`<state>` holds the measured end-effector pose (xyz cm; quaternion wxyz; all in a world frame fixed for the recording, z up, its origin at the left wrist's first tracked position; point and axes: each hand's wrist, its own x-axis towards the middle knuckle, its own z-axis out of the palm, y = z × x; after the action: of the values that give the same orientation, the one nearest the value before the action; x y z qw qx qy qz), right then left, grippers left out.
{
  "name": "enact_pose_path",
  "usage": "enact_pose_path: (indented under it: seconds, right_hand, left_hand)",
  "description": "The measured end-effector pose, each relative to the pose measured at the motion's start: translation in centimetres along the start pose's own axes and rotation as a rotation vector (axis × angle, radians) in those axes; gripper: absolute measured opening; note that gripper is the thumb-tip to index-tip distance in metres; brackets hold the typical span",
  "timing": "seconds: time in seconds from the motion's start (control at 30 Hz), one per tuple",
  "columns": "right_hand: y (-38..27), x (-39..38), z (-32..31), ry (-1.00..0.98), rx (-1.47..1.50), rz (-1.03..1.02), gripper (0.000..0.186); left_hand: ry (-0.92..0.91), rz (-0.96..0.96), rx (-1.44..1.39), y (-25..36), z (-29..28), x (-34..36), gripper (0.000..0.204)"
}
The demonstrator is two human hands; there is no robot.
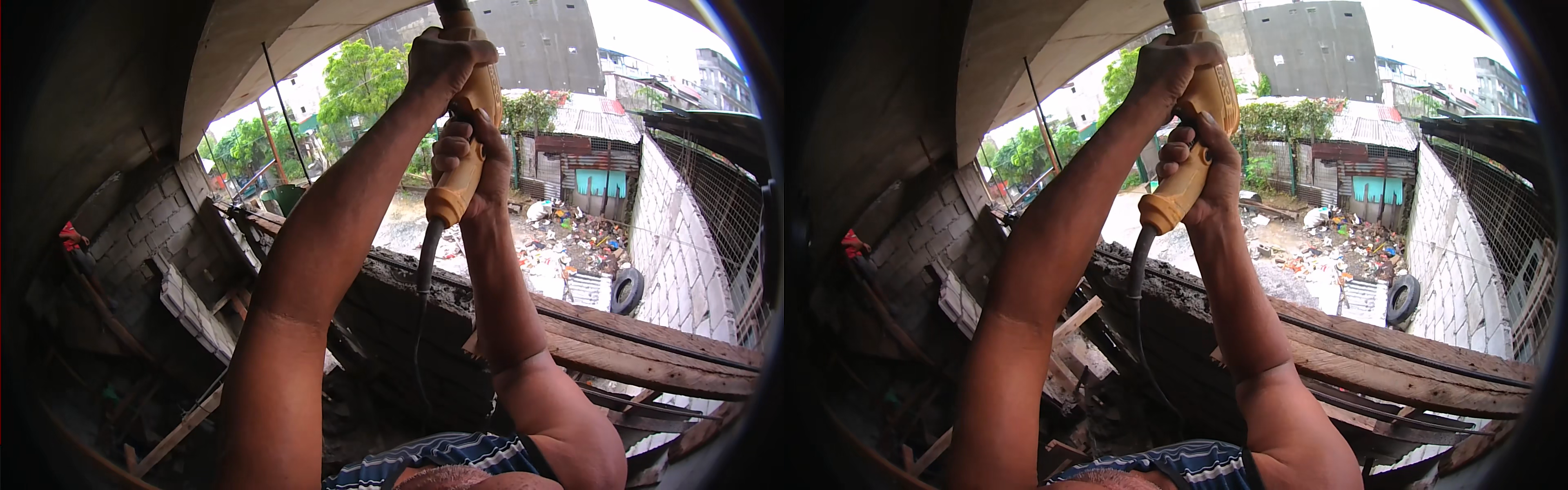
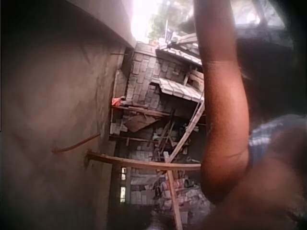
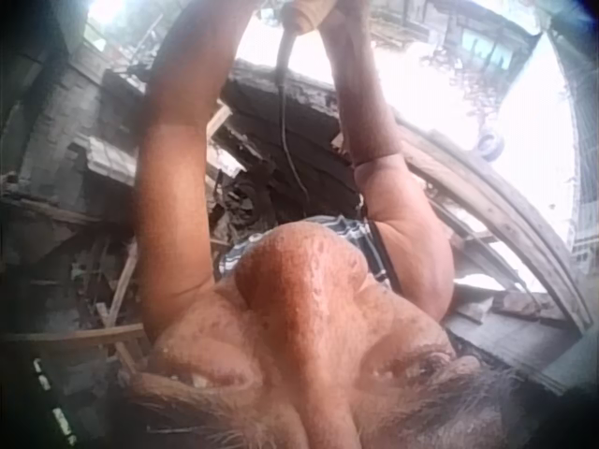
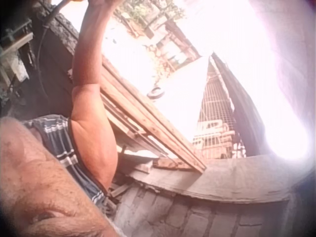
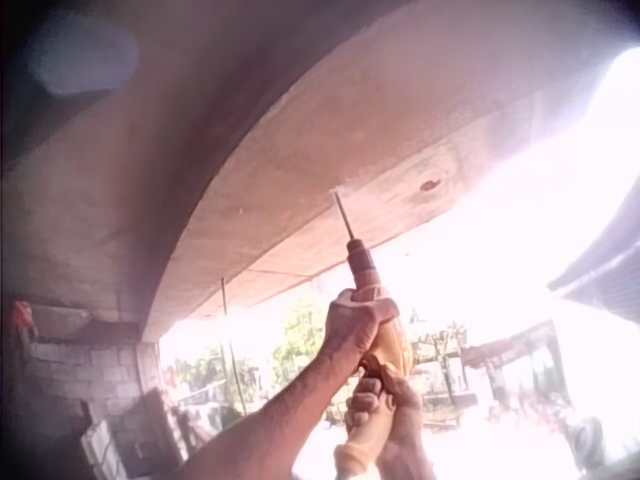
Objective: The person drills holes into a wooden beam and the adjacent concrete block wall using a power drill, then adjusts the position of the wood by hand.
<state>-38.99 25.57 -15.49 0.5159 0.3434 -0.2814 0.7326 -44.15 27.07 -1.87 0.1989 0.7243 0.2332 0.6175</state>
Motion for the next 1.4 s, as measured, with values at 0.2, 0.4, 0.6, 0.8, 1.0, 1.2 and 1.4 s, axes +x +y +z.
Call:
enact_pose_path:
  seconds: [0.2,0.4,0.6,0.8,1.0,1.2,1.4]
  right_hand:
    - [-0.02,0.08,0.06,-0.006,0.004,0.008,0.026]
    - [-0.06,0.05,-0.12,-0.003,0.006,0.005,0.026]
    - [0.03,0.14,-0.13,-0.005,-0.005,0.001,0.026]
    - [0.12,0.22,0.01,0.001,-0.011,-0.005,0.025]
    - [-0.03,0.24,-0.14,-0.005,-0.014,0.012,0.025]
    - [-0.16,0.22,-0.15,-0.008,-0.011,0.02,0.025]
    - [0.03,0.21,-0.23,-0.011,-0.009,0.021,0.026]
  left_hand:
    - [0.001,0.009,-0.012,-0.29,0.08,0.31,0.053]
    - [-0.028,-0.001,-0.049,-0.1,0.07,0.12,0.053]
    - [-0.016,0.009,-0.049,-0.45,-0.01,0.51,0.053]
    - [-0.019,0.015,-0.052,-0.67,-0.03,0.77,0.054]
    - [-0.002,0.004,-0.048,-0.74,0.07,0.77,0.054]
    - [-0.031,0.008,-0.064,-0.55,0.03,0.68,0.057]
    - [-0.024,0.007,-0.021,-0.39,-0.25,0.61,0.057]
